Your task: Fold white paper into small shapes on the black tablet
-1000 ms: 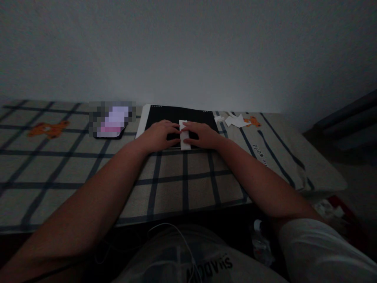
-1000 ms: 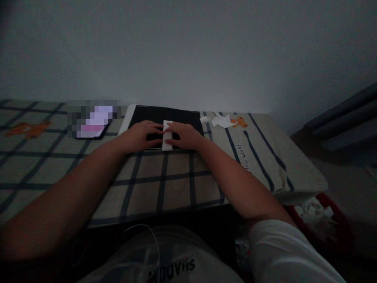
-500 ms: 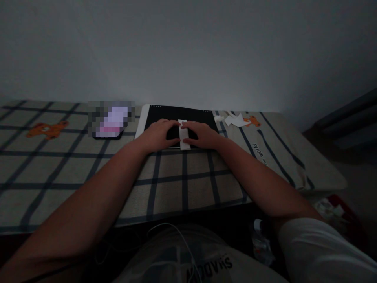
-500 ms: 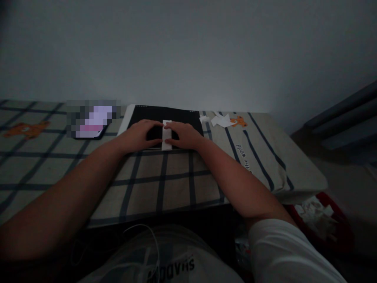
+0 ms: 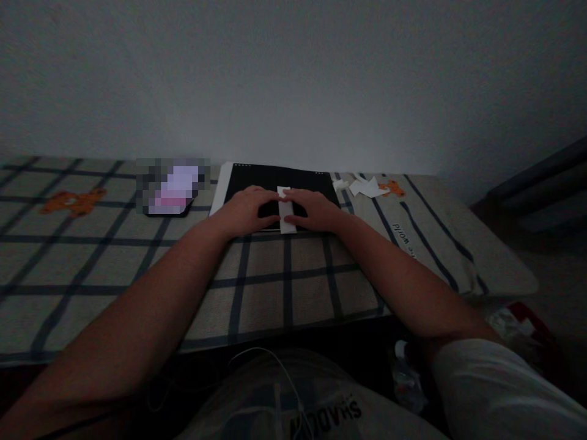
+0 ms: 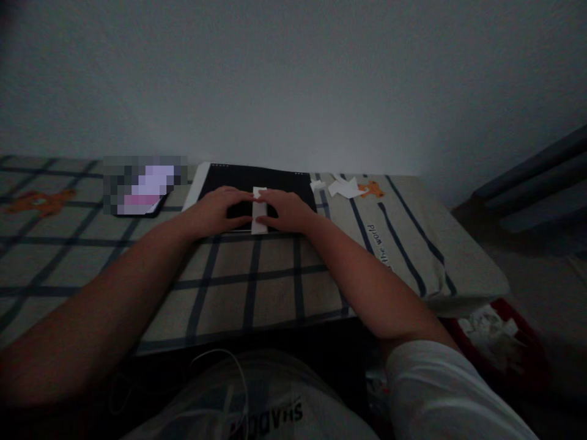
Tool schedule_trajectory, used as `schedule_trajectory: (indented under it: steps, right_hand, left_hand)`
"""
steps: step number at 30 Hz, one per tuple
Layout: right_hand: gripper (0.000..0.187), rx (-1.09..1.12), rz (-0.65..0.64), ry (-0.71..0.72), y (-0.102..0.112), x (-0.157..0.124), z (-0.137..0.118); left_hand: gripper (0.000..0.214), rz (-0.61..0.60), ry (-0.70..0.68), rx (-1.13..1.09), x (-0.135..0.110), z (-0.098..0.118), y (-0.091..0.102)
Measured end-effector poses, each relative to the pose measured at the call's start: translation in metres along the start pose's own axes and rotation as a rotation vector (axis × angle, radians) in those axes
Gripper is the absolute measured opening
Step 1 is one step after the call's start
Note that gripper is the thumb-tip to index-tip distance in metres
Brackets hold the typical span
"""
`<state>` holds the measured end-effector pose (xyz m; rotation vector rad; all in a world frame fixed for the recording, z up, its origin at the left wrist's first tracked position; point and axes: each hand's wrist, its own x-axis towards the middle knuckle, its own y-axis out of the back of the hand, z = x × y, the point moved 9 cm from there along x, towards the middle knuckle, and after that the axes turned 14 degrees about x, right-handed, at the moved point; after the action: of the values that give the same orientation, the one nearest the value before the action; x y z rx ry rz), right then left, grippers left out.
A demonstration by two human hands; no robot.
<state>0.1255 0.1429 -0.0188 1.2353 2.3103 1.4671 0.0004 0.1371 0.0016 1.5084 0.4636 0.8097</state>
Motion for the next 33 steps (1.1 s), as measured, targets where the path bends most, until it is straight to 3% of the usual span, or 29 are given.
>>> schedule_trajectory:
  steps: [4, 24, 33]
  right_hand:
    - [0.063, -0.013, -0.014, -0.022, -0.0017, 0.0008, 0.0016]
    - [0.052, -0.002, -0.001, -0.030, 0.0020, 0.0004, -0.0055]
    - [0.061, 0.004, -0.001, -0.031, 0.0009, 0.0020, -0.0029]
  left_hand:
    - [0.052, -0.014, -0.039, 0.042, 0.0013, 0.0017, -0.0016]
    - [0.058, -0.042, 0.021, 0.087, 0.0003, 0.0003, -0.0005]
    - [0.053, 0.002, 0.057, 0.131, 0.0017, 0.0033, 0.0000]
